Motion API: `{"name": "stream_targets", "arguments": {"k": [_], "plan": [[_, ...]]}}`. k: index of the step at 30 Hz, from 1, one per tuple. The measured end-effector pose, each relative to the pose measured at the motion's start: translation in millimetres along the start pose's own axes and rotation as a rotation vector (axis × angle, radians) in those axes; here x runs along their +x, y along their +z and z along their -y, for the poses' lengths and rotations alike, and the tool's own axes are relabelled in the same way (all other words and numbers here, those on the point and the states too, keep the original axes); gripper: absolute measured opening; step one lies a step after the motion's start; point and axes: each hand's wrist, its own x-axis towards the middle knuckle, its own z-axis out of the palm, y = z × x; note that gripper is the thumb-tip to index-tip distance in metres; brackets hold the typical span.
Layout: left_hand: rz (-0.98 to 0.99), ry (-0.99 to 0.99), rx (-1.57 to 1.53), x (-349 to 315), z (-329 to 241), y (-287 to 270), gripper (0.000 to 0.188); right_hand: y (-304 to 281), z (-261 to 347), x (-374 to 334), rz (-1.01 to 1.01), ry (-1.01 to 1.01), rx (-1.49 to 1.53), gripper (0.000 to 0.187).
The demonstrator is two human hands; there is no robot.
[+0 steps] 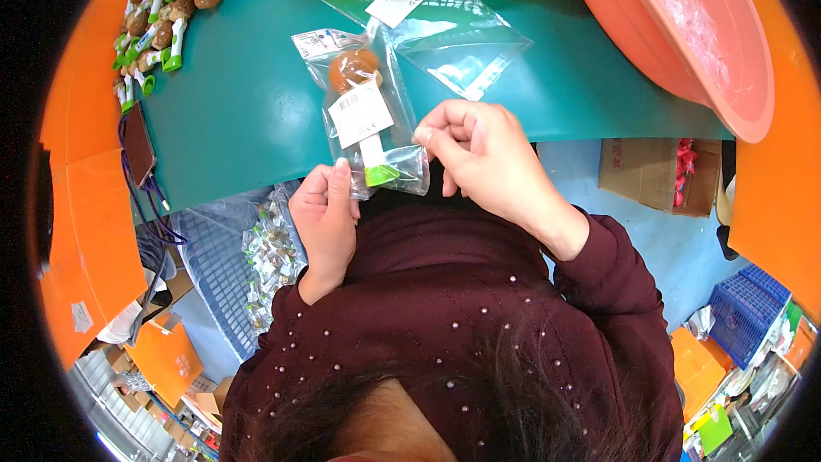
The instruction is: The recorder is packaging small brown and green toy components into clear plastic bags at a workstation.
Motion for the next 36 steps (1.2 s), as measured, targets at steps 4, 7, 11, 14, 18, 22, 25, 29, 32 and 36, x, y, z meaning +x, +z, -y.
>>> {"name": "stream_targets", "arguments": {"k": [4,7,11,14,18,22,25,29,32,36], "plan": [[0.007,0.023,0.034,2,3,-3,0.036,-3,9,-5,-0.002,0.138,0.103,0.021],[0.008,0.01,0.026,2,3,-1,0.036,-3,7,-4,0.072,0.133,0.023,0.022],[0.023,-0.01,0.022,4,3,3,0.035,-5,-2,1,0.111,0.042,-0.022,0.023],[0.013,0.025,0.08,4,5,3,0.034,-5,-7,2,0.079,0.03,0.014,0.024],[0.014,0.126,0.161,4,12,0,0.032,-1,-7,0,0.029,0.014,-0.004,0.026],[0.075,0.12,0.099,2,6,-3,0.031,-2,1,0,0.029,0.072,0.042,0.027],[0.072,0.049,-0.002,1,-1,-1,0.031,-2,4,-1,0.06,0.065,-0.013,0.03],[0.101,-0.031,-0.151,-4,-4,-11,0.031,-1,-2,-3,0.091,0.01,-0.106,0.031],[0.146,-0.069,-0.15,-7,-5,-16,0.03,2,4,-9,0.058,0.049,-0.07,0.028],[0.208,-0.277,-0.264,-3,-25,-17,0.026,5,12,-13,0.058,0.05,-0.086,0.021]]}}
